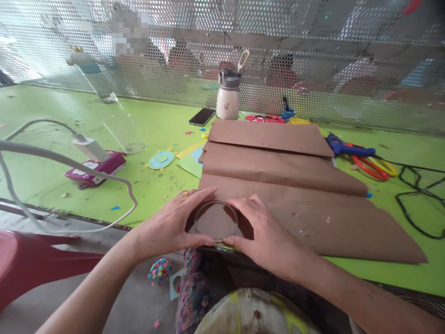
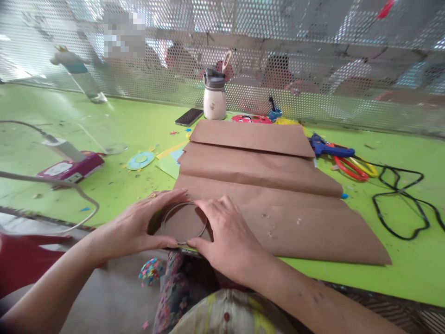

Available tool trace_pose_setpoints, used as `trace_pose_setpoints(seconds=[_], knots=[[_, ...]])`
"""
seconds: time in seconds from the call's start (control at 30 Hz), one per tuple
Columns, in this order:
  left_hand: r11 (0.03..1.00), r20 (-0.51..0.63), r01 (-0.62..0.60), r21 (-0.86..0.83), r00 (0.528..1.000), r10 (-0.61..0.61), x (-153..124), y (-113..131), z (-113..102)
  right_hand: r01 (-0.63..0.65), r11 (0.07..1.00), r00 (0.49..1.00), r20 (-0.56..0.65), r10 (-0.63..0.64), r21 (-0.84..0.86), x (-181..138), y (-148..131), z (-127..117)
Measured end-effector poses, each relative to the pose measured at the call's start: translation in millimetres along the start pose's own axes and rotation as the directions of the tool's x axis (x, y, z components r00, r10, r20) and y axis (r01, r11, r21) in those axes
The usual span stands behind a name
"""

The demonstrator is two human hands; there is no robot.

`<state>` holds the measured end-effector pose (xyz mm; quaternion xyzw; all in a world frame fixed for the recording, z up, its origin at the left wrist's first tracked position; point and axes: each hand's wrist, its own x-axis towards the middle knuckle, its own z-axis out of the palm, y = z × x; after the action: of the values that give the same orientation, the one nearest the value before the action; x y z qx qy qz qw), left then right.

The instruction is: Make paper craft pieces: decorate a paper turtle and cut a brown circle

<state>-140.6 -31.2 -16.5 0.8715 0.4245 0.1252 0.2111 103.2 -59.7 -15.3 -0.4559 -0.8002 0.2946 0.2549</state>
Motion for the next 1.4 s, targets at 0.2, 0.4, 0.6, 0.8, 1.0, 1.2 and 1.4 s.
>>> trace_pose_setpoints(seconds=[0.2,0.4,0.6,0.8,1.0,1.2,1.4], knots=[[0.999,0.031,-0.015,0.039,0.999,0.014,-1.9,4.6,-4.8,0.005,1.0,1.0,-0.014,-0.005,-0.008,0.1,2.3,3.1],[0.999,0.042,-0.01,0.042,0.999,0.009,-6.0,2.9,-4.8,0.005,1.0,1.0,-0.009,-0.005,-0.016,0.3,1.6,0.9],[0.998,0.023,-0.047,0.038,0.999,0.047,-5.3,2.4,-4.6,-0.004,1.0,1.0,-0.011,0.004,-0.009,1.8,1.6,1.8],[0.997,0.007,-0.056,0.051,0.998,0.056,-4.7,3.3,-4.2,0.009,1.0,1.0,-0.016,-0.009,-0.007,1.2,4.0,3.5],[0.995,-0.022,-0.092,0.034,0.995,0.093,-4.8,-2.5,-0.4,0.005,1.0,1.0,-0.025,-0.005,-0.012,1.8,4.2,4.7],[0.999,-0.022,-0.047,0.007,0.999,0.047,-3.5,-4.7,0.4,-0.008,1.0,0.999,-0.032,0.008,-0.009,2.8,4.2,4.1],[0.999,-0.028,-0.026,0.025,0.999,0.027,-1.5,-4.1,0.4,-0.012,1.0,1.0,-0.028,0.012,-0.011,3.8,0.2,3.3]])
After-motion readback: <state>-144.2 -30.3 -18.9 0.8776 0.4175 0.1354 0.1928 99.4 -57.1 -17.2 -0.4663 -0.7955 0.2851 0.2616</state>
